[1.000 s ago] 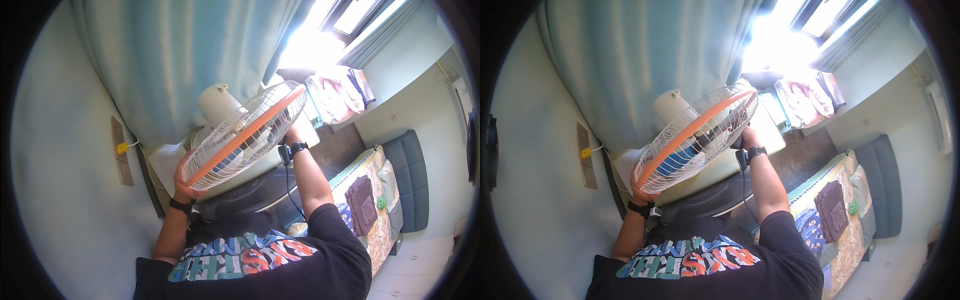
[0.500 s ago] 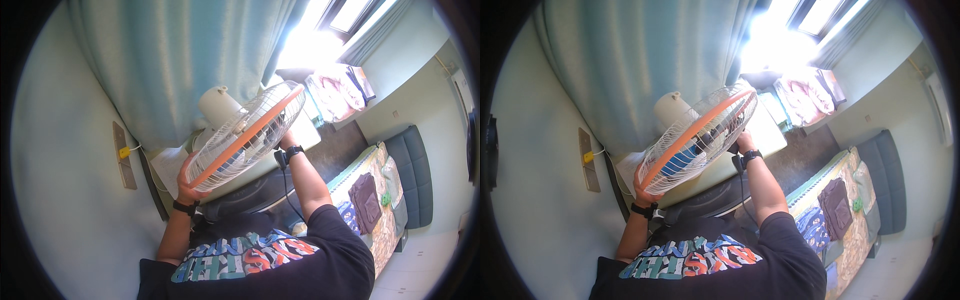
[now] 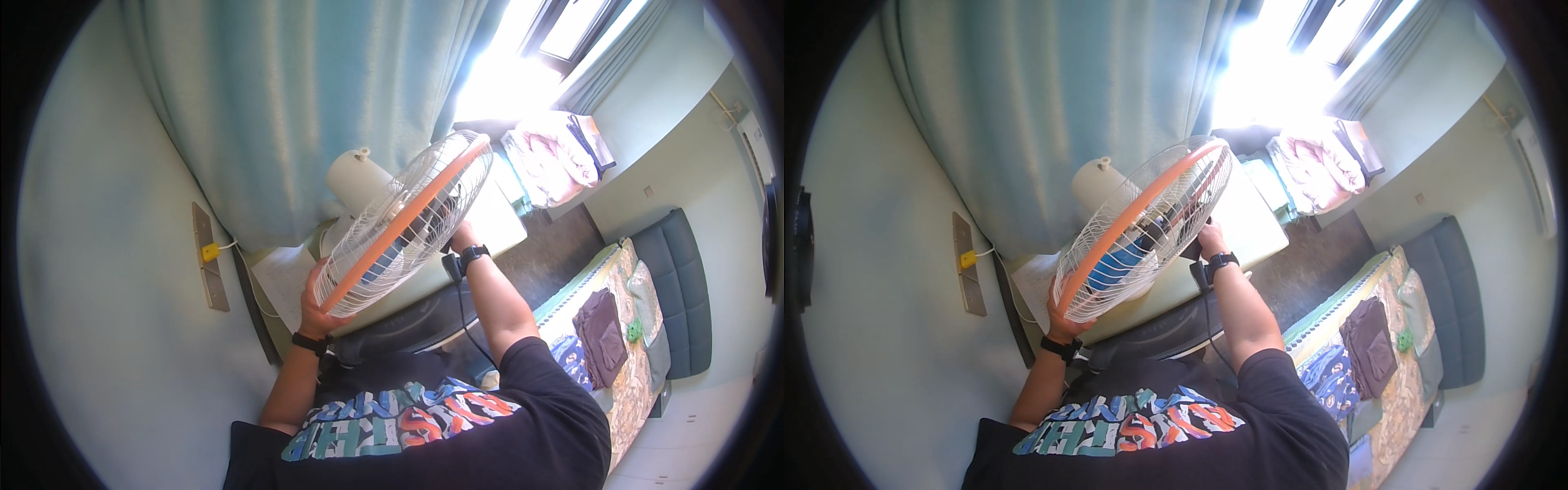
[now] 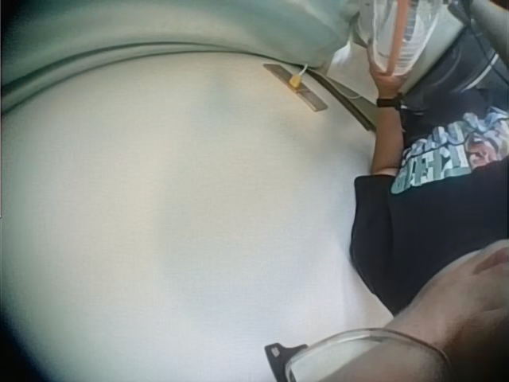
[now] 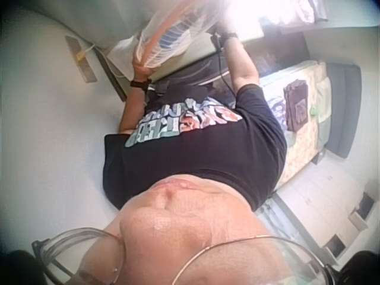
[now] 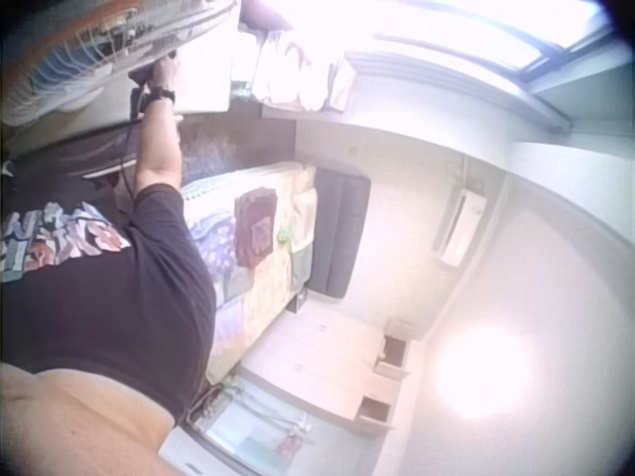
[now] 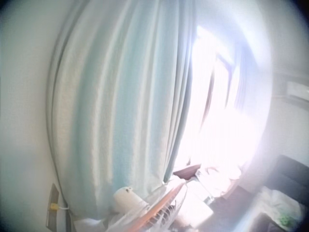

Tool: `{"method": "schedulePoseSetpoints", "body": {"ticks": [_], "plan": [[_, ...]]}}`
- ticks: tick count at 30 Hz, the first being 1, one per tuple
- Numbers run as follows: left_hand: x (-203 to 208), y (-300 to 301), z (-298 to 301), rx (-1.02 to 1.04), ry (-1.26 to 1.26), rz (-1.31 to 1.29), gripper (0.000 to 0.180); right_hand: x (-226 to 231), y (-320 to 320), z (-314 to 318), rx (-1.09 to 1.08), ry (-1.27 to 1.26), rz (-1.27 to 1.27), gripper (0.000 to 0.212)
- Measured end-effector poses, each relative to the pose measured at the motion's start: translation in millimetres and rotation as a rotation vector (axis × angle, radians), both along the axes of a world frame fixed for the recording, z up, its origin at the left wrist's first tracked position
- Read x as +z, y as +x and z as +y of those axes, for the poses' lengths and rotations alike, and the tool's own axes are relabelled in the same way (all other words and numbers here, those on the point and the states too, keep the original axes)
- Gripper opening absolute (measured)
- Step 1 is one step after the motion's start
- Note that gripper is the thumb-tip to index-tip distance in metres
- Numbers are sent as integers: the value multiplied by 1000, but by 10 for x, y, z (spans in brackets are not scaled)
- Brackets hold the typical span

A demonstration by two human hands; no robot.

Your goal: The person cleans a small electric desk fan by hand with a cloth, wiping the blades and the center of the fan grille.

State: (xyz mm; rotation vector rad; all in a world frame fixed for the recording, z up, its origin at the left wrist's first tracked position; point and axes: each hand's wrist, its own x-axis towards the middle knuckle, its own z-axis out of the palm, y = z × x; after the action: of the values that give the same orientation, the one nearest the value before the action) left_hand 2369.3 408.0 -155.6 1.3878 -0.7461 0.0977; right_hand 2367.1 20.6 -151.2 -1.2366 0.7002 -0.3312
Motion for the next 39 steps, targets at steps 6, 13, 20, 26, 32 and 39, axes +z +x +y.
{"method": "schedulePoseSetpoints", "body": {"ticks": [6, 13, 20, 26, 32, 39], "plan": [[20, 40, 69, 79, 113, -140, 110, -92, -77, 159, -35, 167, 67, 25], [-22, 68, 57, 65, 96, -137, 111, -316, -199, 430, 119, 248, 174, 27], [-63, 83, 86, 51, 104, -135, 112, -583, -360, 680, 208, 587, 176, 30], [-109, 96, 45, 51, 119, -155, 113, -939, -417, 656, 350, 479, 225, 32], [-187, 111, 49, 52, 107, -130, 114, -839, -469, 927, 447, 471, 267, 28], [-242, 109, 33, -16, 26, -2, 113, -540, -582, 1323, 736, 389, 277, 31]]}}
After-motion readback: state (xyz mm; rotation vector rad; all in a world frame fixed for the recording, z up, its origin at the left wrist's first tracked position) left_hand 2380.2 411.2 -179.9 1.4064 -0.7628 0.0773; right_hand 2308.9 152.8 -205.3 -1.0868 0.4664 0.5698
